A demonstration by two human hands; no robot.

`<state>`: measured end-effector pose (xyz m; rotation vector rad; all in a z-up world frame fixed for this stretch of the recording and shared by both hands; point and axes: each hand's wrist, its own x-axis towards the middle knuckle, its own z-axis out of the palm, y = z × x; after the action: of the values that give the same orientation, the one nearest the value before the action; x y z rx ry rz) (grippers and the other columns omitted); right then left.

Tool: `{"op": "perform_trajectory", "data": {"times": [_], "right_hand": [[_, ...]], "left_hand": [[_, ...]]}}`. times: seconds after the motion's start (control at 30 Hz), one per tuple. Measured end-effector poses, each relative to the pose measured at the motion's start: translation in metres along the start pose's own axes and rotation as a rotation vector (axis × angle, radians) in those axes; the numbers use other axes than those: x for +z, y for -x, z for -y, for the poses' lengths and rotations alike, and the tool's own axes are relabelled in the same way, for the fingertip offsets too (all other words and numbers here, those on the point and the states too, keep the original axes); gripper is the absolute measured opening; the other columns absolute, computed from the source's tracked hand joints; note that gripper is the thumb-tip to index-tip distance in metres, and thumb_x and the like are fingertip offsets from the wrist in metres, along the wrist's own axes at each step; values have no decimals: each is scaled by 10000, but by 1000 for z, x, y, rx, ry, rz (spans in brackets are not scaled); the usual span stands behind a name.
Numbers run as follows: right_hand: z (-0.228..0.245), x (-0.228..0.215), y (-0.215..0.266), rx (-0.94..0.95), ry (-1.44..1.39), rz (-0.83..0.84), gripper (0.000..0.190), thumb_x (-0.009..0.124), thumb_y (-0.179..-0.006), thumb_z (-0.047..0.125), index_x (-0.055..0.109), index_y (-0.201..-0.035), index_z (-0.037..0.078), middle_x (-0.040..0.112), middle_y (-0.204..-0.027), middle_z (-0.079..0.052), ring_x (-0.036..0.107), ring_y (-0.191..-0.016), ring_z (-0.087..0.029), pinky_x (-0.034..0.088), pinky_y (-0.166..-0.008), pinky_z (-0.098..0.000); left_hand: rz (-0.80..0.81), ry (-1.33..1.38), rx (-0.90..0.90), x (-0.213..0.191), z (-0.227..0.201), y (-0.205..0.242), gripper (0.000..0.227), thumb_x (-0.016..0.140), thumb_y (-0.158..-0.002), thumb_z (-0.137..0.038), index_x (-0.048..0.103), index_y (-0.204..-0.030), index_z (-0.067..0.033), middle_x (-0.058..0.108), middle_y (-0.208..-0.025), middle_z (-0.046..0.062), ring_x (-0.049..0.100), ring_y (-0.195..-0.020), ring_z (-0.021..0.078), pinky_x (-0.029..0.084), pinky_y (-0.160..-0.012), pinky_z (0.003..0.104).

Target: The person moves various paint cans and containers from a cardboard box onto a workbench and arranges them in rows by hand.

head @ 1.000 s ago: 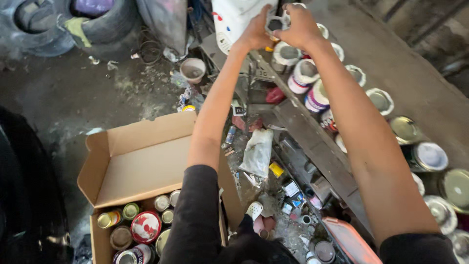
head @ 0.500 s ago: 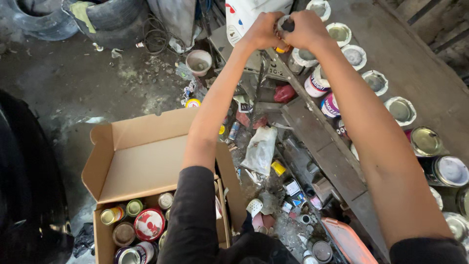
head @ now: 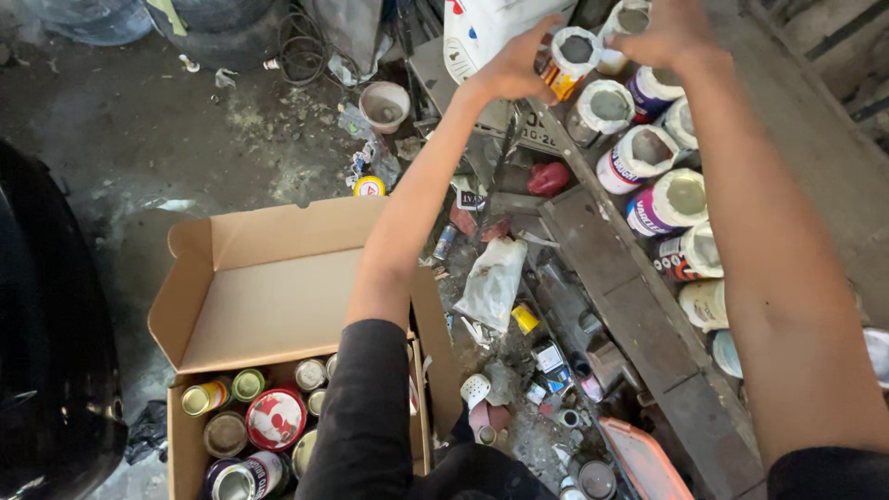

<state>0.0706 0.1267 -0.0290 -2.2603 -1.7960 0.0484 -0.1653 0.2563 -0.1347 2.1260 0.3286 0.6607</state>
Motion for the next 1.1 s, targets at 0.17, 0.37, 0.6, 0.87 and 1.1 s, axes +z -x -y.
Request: {"op": "perform_trajectory", "data": {"times": [0.17, 0.37, 0.6, 0.87, 1.1], "right_hand": [[2, -2, 13, 16, -78, 6, 872, 821, -840, 471, 509, -1514, 14, 588, -1351, -333, 564, -1239, -474, 450, -1036, -494], [-17, 17, -3, -7, 130, -1, 797, 810, -905, 567, 645, -1239, -137, 601, -1336, -358, 539, -1278, -478, 426, -1063, -513], [-15, 12, 10, -57, 48, 12, 748, 787, -912, 535, 646, -1273, -105, 628, -1287, -356, 570, -1225, -493, 444, -1039, -521], [-4, 11, 12, -86, 41, -54, 791, 817, -898, 536, 594, -1316, -96, 618, -1306, -347, 573, -1223, -491, 447, -1024, -525], [5, 3, 14, 36, -45, 8, 907, 807, -845, 509, 468, -1455, -70, 562, -1382, -341, 538, -1277, -480, 436, -1048, -515]], "left_hand": [[-73, 126, 13, 10, 10, 8, 1192, 994, -559, -142, 317, -1533, -32, 610, -1381, 170, 650, -1237, 286, 551, -1061, 369], [-104, 123, 125, 15, 24, 12, 1036, 1007, -670, -153, 401, -1488, 39, 658, -1350, 164, 671, -1235, 257, 530, -1110, 372], [-114, 89, 124, 9, 9, 22, 988, 991, -708, -190, 418, -1481, 38, 635, -1355, 168, 633, -1277, 279, 501, -1123, 386], [-154, 45, 137, 13, 0, 28, 925, 978, -705, -190, 468, -1453, 1, 621, -1351, 168, 626, -1284, 284, 503, -1131, 380], [-238, 90, 126, 12, -23, 41, 920, 951, -703, -179, 453, -1465, -52, 585, -1400, 160, 618, -1319, 303, 499, -1146, 389]]}}
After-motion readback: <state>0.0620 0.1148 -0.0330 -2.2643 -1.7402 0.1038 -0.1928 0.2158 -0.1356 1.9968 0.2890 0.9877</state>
